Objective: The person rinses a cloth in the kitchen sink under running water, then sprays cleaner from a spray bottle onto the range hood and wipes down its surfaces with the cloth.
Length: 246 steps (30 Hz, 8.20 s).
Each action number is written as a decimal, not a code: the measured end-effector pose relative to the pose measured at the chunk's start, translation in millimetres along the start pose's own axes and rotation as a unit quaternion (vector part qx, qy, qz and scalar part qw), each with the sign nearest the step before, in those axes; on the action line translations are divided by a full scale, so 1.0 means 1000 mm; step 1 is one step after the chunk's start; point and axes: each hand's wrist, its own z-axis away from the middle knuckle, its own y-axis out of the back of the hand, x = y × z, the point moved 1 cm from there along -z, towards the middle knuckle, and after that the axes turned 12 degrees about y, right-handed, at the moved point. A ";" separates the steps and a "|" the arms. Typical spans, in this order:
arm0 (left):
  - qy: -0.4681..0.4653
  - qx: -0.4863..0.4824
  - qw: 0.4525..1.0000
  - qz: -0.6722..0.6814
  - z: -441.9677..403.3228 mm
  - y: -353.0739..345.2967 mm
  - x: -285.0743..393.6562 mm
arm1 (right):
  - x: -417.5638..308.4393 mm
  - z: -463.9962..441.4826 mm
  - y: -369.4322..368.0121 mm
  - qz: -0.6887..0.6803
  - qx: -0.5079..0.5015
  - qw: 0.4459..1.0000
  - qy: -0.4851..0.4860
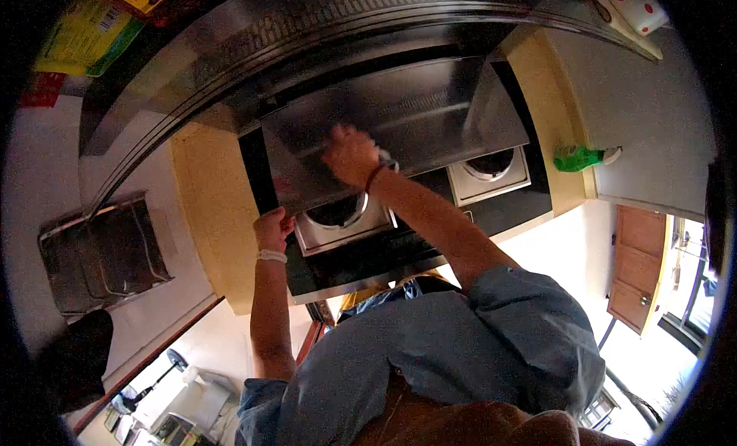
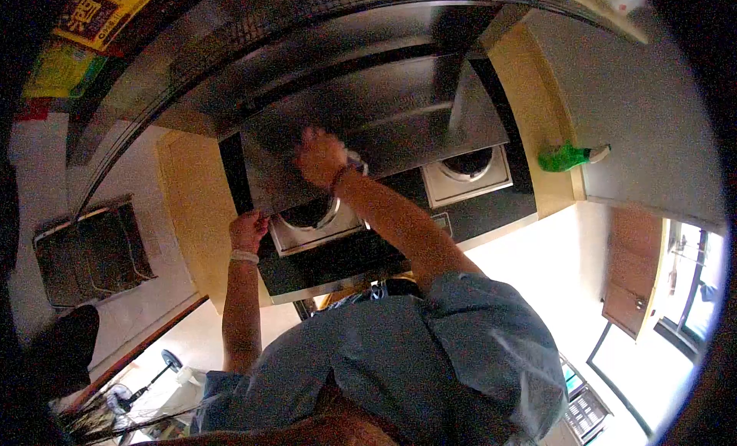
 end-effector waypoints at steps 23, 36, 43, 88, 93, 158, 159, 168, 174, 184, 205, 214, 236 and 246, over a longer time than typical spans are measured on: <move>0.007 0.015 0.999 0.037 0.009 -0.003 0.002 | 0.066 -0.035 0.032 0.037 0.055 0.995 0.072; -0.004 -0.012 0.999 0.049 0.015 -0.009 0.004 | 0.280 0.003 0.070 0.187 0.058 0.943 -0.268; 0.013 0.002 0.999 0.045 0.011 -0.004 0.004 | 0.057 -0.057 0.022 0.051 0.095 0.991 0.078; 0.013 -0.033 0.998 0.058 0.011 -0.017 0.001 | -0.060 -0.127 -0.026 0.187 0.071 0.978 0.053; 0.017 -0.055 0.995 0.079 0.003 -0.012 -0.004 | -0.053 -0.115 -0.006 0.063 0.018 0.990 0.127; 0.005 -0.039 0.993 0.113 0.015 -0.019 -0.001 | 0.036 -0.094 0.020 0.123 0.018 0.992 -0.001; 0.005 -0.026 0.994 0.110 0.016 -0.021 0.001 | 0.030 -0.100 0.018 0.118 -0.002 0.993 -0.005; 0.032 -0.026 0.996 0.082 0.022 -0.025 0.006 | -0.025 -0.114 0.026 0.077 0.011 0.988 0.134; 0.039 0.031 0.995 0.092 0.020 -0.023 0.005 | 0.111 -0.054 0.055 0.130 0.032 0.991 -0.018; 0.018 0.008 0.997 0.073 -0.004 -0.008 -0.007 | 0.320 0.066 0.105 0.229 0.007 0.922 -0.312; -0.007 -0.085 0.996 0.025 0.000 -0.007 0.002 | -0.106 0.058 0.036 0.002 0.062 0.974 0.219; 0.061 -0.036 0.989 0.129 0.014 -0.017 0.006 | 0.094 0.143 0.068 0.165 0.078 0.982 -0.041; 0.101 -0.150 0.939 0.291 0.031 -0.009 0.007 | -0.131 0.013 0.027 0.021 -0.099 0.939 0.329; 0.093 -0.216 0.903 0.360 0.017 -0.009 -0.007 | -0.129 0.007 0.029 0.038 -0.144 0.901 0.407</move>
